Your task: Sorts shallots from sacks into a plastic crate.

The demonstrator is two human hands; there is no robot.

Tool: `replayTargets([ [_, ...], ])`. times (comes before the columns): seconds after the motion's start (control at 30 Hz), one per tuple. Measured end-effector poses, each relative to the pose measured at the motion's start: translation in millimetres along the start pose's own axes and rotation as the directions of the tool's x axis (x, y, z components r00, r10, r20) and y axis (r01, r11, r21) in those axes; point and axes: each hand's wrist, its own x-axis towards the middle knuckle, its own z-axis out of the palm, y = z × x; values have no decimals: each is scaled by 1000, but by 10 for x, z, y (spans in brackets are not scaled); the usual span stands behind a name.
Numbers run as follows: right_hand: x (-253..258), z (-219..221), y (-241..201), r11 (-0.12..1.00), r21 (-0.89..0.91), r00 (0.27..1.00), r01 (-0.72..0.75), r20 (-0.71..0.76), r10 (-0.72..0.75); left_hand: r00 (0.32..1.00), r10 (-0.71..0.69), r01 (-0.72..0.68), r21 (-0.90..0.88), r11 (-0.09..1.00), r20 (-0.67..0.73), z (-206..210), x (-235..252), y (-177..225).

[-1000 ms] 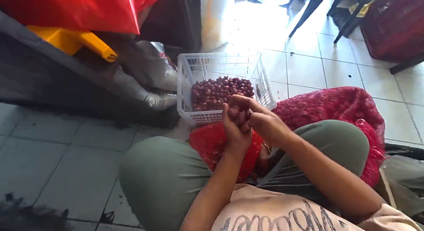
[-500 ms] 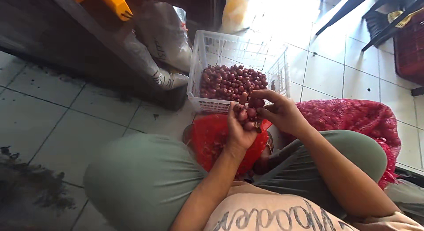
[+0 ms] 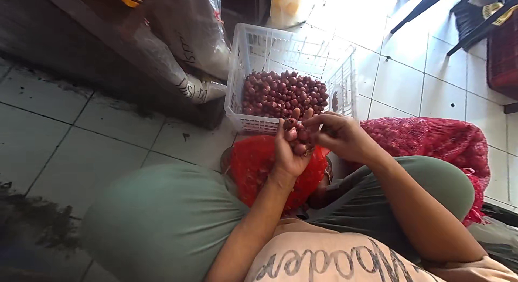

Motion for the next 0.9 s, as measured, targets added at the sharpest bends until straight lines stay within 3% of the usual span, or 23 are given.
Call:
replayTargets([
  [0.07, 1, 54, -3, 998, -60, 1000, 12, -12, -13, 1000, -15, 15, 21, 1000, 9, 17, -20, 12],
  [0.17, 7, 5, -15, 974, 191, 992, -125, 2, 127, 999, -18, 18, -12, 1000, 36, 6, -42, 27],
  [0.3, 14, -46, -79, 663, 654, 920, -364, 141, 366, 1000, -3, 2, -21, 1000, -17, 2, -55, 36],
  [0.4, 11, -50, -115, 458, 773, 867, -439, 230, 441, 993, 13, -8, 48, 999, -118, -4, -73, 36],
  [0.5, 4, -44, -67, 364, 825, 880, -432, 297, 372, 990, 1, 12, 89, 996, -143, -21, -95, 52],
  [0.6, 3, -45, -44, 427, 821, 917, -380, 274, 290, 994, -38, 54, 161, 986, -101, -31, -113, 66],
  [0.77, -21, 3, -16, 845, 499, 972, -193, -21, 234, 1000, -9, 16, 437, 899, -19, -53, -149, 42],
  [0.9, -23, 14, -7, 912, 369, 967, -181, -102, 233, 998, 62, -59, 550, 833, 14, -90, -174, 17],
])
